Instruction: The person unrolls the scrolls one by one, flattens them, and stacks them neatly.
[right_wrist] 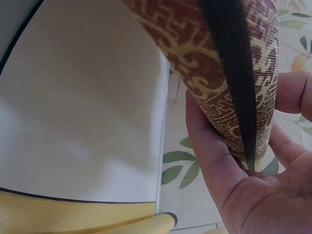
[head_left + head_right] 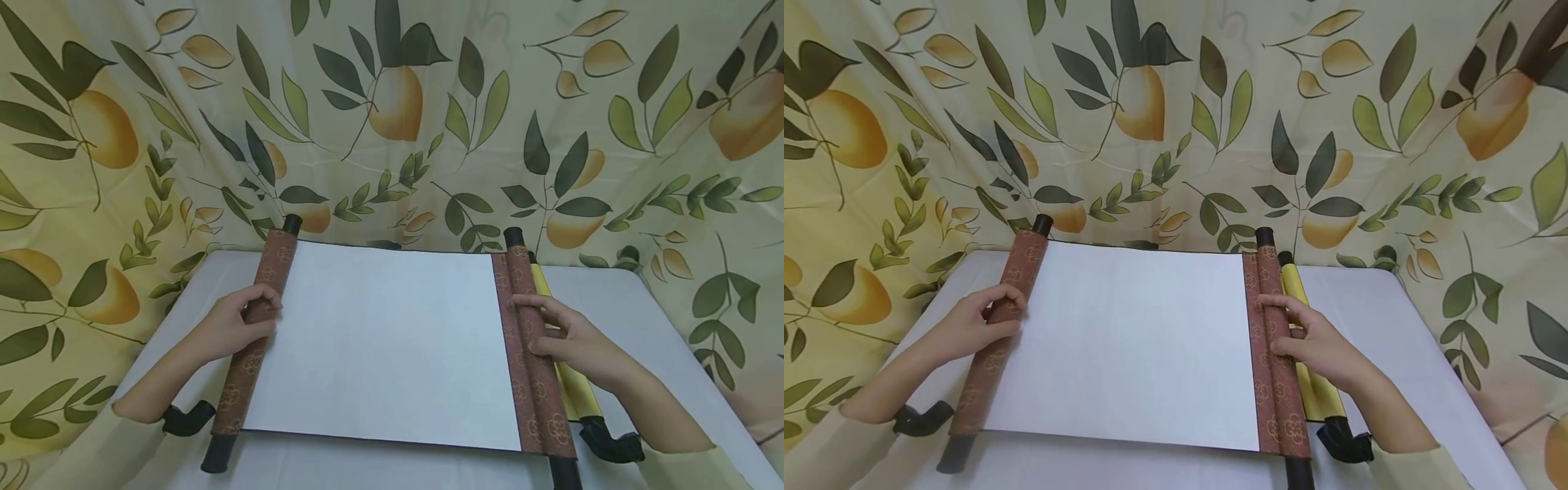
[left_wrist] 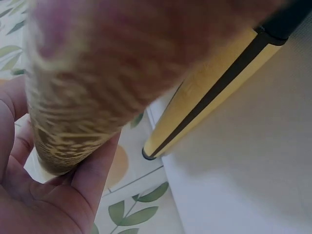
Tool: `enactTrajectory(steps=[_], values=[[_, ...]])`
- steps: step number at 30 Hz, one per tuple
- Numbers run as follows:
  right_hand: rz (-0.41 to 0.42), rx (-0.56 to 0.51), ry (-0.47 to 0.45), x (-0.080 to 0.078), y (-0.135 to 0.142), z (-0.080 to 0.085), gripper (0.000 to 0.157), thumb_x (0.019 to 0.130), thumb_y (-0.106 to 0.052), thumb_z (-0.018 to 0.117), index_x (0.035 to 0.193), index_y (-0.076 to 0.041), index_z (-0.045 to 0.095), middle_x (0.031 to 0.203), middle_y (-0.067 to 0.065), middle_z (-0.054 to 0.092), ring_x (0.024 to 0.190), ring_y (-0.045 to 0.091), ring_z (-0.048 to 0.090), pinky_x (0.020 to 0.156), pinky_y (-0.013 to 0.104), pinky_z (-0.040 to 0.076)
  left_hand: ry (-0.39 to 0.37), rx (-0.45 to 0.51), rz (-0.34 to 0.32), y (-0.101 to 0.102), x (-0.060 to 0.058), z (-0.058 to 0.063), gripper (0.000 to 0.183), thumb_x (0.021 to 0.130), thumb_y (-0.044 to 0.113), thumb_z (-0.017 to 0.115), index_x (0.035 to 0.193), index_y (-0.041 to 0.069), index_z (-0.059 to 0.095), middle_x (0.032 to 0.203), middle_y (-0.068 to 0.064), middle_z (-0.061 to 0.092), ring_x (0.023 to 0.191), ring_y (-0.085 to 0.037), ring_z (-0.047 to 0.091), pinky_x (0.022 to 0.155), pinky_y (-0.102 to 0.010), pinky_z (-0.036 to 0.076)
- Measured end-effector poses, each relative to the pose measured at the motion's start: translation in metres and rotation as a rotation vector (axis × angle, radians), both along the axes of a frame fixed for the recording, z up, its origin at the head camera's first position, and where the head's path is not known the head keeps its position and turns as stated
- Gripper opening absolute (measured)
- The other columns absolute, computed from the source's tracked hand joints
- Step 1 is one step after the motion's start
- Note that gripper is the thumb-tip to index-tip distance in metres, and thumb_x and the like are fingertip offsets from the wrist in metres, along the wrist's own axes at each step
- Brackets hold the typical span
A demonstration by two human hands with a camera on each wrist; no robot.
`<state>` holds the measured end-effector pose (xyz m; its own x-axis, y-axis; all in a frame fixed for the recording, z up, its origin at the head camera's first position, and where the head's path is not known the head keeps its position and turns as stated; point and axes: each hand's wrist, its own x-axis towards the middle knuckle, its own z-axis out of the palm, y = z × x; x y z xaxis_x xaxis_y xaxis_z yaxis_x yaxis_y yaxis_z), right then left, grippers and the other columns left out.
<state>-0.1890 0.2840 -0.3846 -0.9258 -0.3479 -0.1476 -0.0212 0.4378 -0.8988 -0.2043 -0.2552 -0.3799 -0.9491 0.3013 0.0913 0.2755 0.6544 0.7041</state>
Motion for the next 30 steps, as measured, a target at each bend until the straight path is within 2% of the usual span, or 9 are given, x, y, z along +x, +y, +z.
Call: enactTrajectory(steps=[6, 13, 19, 21, 27, 30], values=[[0.006, 0.005, 0.007, 0.0008, 0.0013, 0.0008, 0.065, 0.094, -0.005, 0.060, 0.152, -0.017, 0.034, 0.149, 0.027, 0.029, 0.118, 0.045, 0.053, 0.079, 0.043, 0.056, 0.003, -0.023, 0.000, -0.0006, -0.0003, 0.0009, 0.024, 0.085, 0.001, 0.064, 0.106, 0.013, 0.064, 0.112, -0.010, 0.064, 0.084, -0.024, 0.051, 0.061, -0.030, 0.044], [0.014, -0.002, 0.012, 0.0003, 0.0007, 0.0041, 0.065, 0.094, -0.004, 0.059, 0.153, -0.016, 0.034, 0.149, 0.027, 0.030, 0.117, 0.044, 0.054, 0.079, 0.042, 0.056, 0.023, -0.056, 0.004, -0.0027, -0.0004, 0.0021, 0.027, 0.087, 0.000, 0.062, 0.111, 0.013, 0.063, 0.115, -0.011, 0.064, 0.084, -0.024, 0.050, 0.062, -0.030, 0.043], [0.029, -0.011, 0.019, 0.0009, 0.0007, 0.0071, 0.065, 0.094, -0.004, 0.059, 0.153, -0.014, 0.033, 0.147, 0.028, 0.031, 0.111, 0.040, 0.056, 0.076, 0.041, 0.056, 0.036, -0.040, -0.002, -0.0061, -0.0007, 0.0019, 0.035, 0.088, -0.002, 0.058, 0.120, 0.013, 0.058, 0.119, -0.013, 0.062, 0.073, -0.022, 0.049, 0.056, -0.030, 0.044], [0.026, -0.011, 0.016, 0.0009, 0.0009, 0.0080, 0.065, 0.094, -0.004, 0.060, 0.152, -0.015, 0.033, 0.146, 0.027, 0.032, 0.110, 0.039, 0.056, 0.076, 0.040, 0.056, 0.041, -0.041, 0.003, -0.0071, -0.0005, 0.0017, 0.035, 0.089, -0.002, 0.056, 0.120, 0.014, 0.059, 0.118, -0.012, 0.062, 0.075, -0.022, 0.049, 0.058, -0.030, 0.045], [0.023, -0.005, 0.015, 0.0017, 0.0028, 0.0085, 0.066, 0.094, -0.004, 0.061, 0.153, -0.015, 0.033, 0.147, 0.028, 0.031, 0.110, 0.039, 0.055, 0.076, 0.041, 0.055, 0.025, -0.048, 0.024, -0.0091, 0.0000, 0.0016, 0.018, 0.091, 0.001, 0.056, 0.103, 0.012, 0.063, 0.093, -0.006, 0.059, 0.079, -0.021, 0.049, 0.061, -0.028, 0.045], [0.020, 0.001, 0.015, 0.0022, 0.0037, 0.0082, 0.066, 0.094, -0.005, 0.061, 0.153, -0.015, 0.033, 0.147, 0.029, 0.030, 0.111, 0.040, 0.055, 0.076, 0.041, 0.055, 0.023, -0.054, 0.025, -0.0099, 0.0000, 0.0017, 0.011, 0.091, 0.004, 0.062, 0.097, 0.013, 0.062, 0.087, -0.004, 0.058, 0.078, -0.020, 0.050, 0.060, -0.029, 0.046]])
